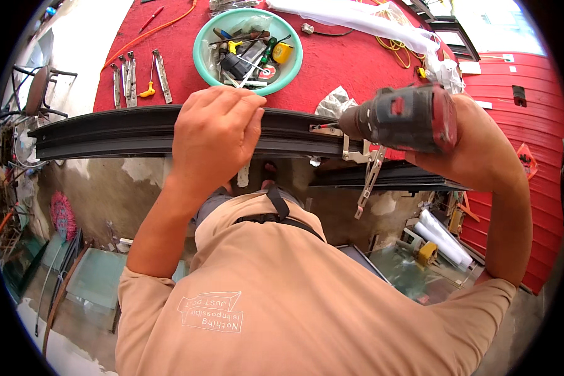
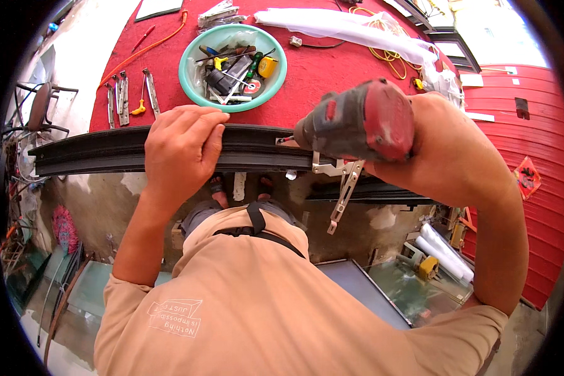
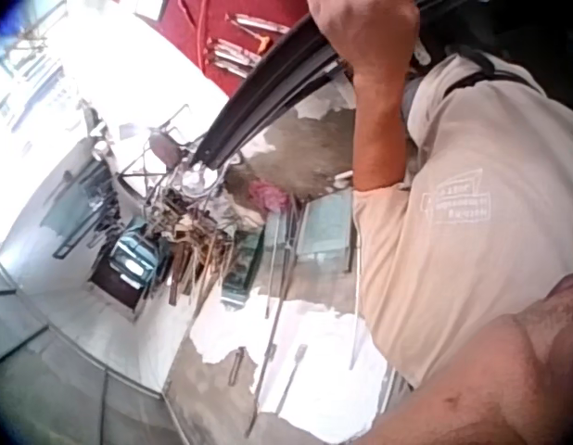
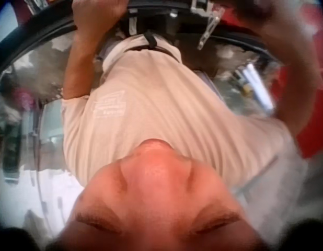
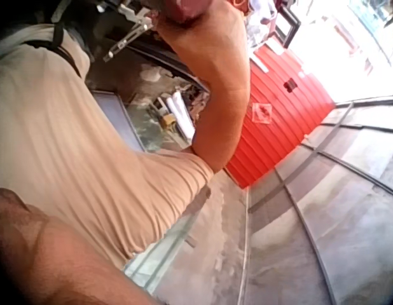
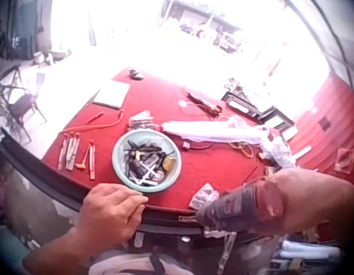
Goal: The person uses a drill to secure metal hinges and brackets to a black aluminum window frame, handling screws by hand and flipping the frame over to work on different sides.
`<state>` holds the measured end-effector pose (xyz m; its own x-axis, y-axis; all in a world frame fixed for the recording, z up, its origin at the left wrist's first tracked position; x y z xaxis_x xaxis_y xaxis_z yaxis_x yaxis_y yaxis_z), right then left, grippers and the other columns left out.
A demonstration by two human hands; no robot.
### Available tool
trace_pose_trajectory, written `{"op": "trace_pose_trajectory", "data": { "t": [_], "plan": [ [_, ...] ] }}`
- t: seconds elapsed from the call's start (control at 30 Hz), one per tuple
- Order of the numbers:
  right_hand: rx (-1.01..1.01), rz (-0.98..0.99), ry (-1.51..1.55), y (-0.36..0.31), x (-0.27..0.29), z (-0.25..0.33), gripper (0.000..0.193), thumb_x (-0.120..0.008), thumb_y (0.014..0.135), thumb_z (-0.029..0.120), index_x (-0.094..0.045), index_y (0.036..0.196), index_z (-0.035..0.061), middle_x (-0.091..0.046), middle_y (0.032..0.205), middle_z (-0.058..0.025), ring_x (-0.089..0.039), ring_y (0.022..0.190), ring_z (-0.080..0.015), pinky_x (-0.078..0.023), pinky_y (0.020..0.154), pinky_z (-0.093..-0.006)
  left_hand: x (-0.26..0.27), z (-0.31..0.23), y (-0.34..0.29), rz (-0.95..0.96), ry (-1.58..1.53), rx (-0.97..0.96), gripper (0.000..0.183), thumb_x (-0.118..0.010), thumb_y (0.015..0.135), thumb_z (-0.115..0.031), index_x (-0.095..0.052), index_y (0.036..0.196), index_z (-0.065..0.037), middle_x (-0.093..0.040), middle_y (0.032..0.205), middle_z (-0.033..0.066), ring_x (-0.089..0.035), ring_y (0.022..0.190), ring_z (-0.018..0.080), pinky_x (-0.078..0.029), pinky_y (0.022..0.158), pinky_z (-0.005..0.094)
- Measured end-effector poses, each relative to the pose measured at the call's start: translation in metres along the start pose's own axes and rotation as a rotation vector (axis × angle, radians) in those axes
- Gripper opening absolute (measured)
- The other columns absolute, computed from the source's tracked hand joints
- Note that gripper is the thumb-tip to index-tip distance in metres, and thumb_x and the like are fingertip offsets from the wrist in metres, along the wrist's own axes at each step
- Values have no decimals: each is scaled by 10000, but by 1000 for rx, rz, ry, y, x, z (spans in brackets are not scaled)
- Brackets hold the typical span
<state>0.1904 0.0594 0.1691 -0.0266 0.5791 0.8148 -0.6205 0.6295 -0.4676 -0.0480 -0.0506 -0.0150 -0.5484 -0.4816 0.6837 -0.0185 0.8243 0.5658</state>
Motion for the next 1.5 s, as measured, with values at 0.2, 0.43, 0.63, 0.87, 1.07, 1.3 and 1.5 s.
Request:
{"op": "trace_pose_trajectory", "data": {
  "t": [0.2,0.43,0.63,0.87,1.07,1.3,1.5],
  "plan": [
    [93,19,-226,9,10,13,291,-870,796,108,-728,1026,2,-759,914,-204,-704,874,-459,-594,830,-488,-5,-1,0,9,15,-10,148,-787,967,-133,-841,1103,-116,-833,1019,58,-782,969,263,-576,913,426],
    [111,15,-190,20,18,0,287,-875,733,118,-694,928,9,-728,859,-202,-690,866,-474,-581,834,-508,-7,-1,2,42,26,7,144,-784,955,-129,-835,1087,-102,-825,979,61,-777,917,260,-574,887,424],
    [-25,123,-170,25,17,-8,284,-892,703,144,-713,892,29,-724,838,-191,-687,850,-463,-575,825,-500,-10,0,3,43,27,5,149,-785,942,-127,-828,1080,-95,-821,968,62,-779,912,258,-578,882,422],
    [-36,172,-167,32,14,-9,283,-886,679,158,-731,889,49,-698,798,-180,-668,797,-451,-555,776,-498,-9,0,5,49,34,4,150,-781,937,-119,-821,1080,-94,-822,971,61,-783,912,255,-584,886,420],
    [-49,127,-386,25,11,3,301,-881,668,205,-732,877,47,-686,841,-178,-695,881,-449,-541,803,-519,-12,2,4,40,29,-21,165,-799,923,-142,-816,1075,-81,-816,967,50,-767,880,237,-583,870,412],
    [-31,164,-379,30,15,-1,290,-872,694,203,-738,893,40,-694,867,-175,-702,915,-451,-538,841,-534,-10,1,5,31,27,-30,167,-805,918,-145,-815,1067,-70,-809,955,43,-758,869,225,-578,854,406],
    [-35,158,-395,30,15,2,271,-870,709,197,-744,900,52,-700,885,-165,-709,931,-435,-538,844,-533,-11,0,5,71,0,-1,165,-780,931,-110,-811,1092,-92,-817,971,58,-779,905,254,-579,872,421]
  ]
}}
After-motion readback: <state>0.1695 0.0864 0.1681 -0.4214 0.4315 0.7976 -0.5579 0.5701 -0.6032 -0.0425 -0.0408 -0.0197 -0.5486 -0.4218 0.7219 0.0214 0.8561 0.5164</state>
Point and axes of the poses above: each hand's wrist, its own y-axis towards the middle knuckle, its own x-axis out of the back of the hand, z = x × y, the point moved 5 cm from there along y, towards the middle knuckle
